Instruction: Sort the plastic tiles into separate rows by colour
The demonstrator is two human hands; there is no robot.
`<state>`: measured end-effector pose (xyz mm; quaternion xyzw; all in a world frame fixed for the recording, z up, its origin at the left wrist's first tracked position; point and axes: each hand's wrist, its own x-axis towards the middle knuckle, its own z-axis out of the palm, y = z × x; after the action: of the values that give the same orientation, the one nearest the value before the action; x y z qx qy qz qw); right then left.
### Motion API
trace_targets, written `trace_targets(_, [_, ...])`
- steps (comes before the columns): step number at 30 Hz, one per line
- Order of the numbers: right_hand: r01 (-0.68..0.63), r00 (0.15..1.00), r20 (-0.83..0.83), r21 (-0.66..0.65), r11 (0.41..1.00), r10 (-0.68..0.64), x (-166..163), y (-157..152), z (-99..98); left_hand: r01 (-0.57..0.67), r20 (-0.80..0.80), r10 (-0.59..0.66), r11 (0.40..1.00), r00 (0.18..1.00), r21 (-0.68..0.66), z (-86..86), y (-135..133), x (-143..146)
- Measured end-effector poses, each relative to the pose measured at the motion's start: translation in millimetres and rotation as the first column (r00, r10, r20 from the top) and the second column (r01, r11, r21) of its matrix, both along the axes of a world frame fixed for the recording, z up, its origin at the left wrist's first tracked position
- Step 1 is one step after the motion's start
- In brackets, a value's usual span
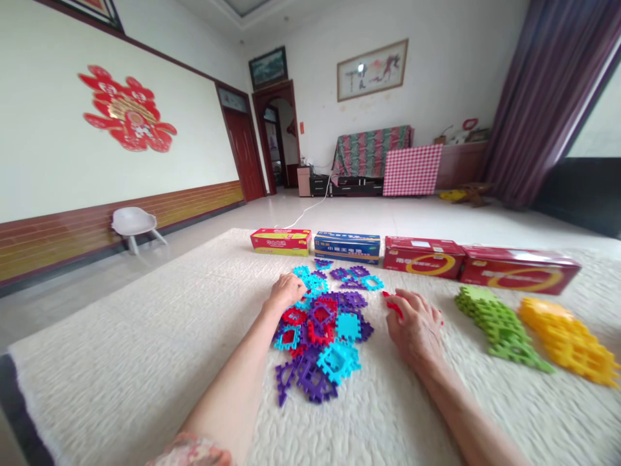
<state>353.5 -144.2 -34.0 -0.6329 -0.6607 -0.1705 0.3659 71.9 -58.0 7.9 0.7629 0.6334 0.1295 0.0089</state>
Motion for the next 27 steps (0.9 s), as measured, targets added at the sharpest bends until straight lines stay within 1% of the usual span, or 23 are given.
trace_targets(4, [-0.199, 0.980, -0.018, 0.042, 0.979, 0.200, -21, -6, 3.4, 0.013, 0.008, -0.013, 1.000, 1.000, -0.021, -3.9, 2, -1])
trace_targets(7, [-0.334, 0.943, 0.011, 0.010, 0.942, 0.334, -39, -16, 6.5, 0.013, 0.030, -0.011, 0.998, 0.999, -0.062, -4.5, 4, -4])
trace_targets(10, [-0.406, 0.914, -0.002, -0.041, 0.913, 0.406, -53, -20, 11.0, 0.018, 0.045, -0.014, 0.994, 0.999, -0.107, -5.0, 7, -5])
trace_targets(12, [-0.397, 0.918, -0.032, -0.089, 0.913, 0.396, -63, -16, 16.4, 0.036, 0.038, -0.031, 0.990, 0.999, -0.137, -5.6, 10, -6])
trace_targets(14, [-0.347, 0.938, -0.045, -0.162, 0.924, 0.345, -73, -8, 23.5, 0.059, 0.034, -0.054, 0.986, 0.998, -0.158, -6.1, 12, -7])
trace_targets(17, [-0.245, 0.967, -0.005, -0.297, 0.923, 0.255, -86, 4, 34.4, 0.085, 0.043, -0.079, 0.983, 0.996, -0.161, -5.9, 13, -9])
trace_targets(19, [-0.217, 0.969, 0.034, -0.364, 0.906, 0.245, -92, 8, 39.1, 0.103, 0.038, -0.098, 0.980, 0.994, -0.169, -4.8, 11, -9])
trace_targets(23, [-0.223, 0.961, 0.056, -0.422, 0.879, 0.271, -95, 12, 38.9, 0.098, 0.025, -0.095, 0.977, 0.995, -0.190, -2.9, 8, -9])
trace_targets(25, [-0.230, 0.964, 0.022, -0.429, 0.873, 0.265, -94, 15, 35.4, 0.084, 0.027, -0.080, 0.979, 0.996, -0.187, -3.1, 8, -8])
trace_targets(27, [-0.250, 0.964, -0.022, -0.407, 0.878, 0.265, -92, 18, 31.9, 0.068, 0.025, -0.065, 0.981, 0.998, -0.184, -4.0, 7, -7])
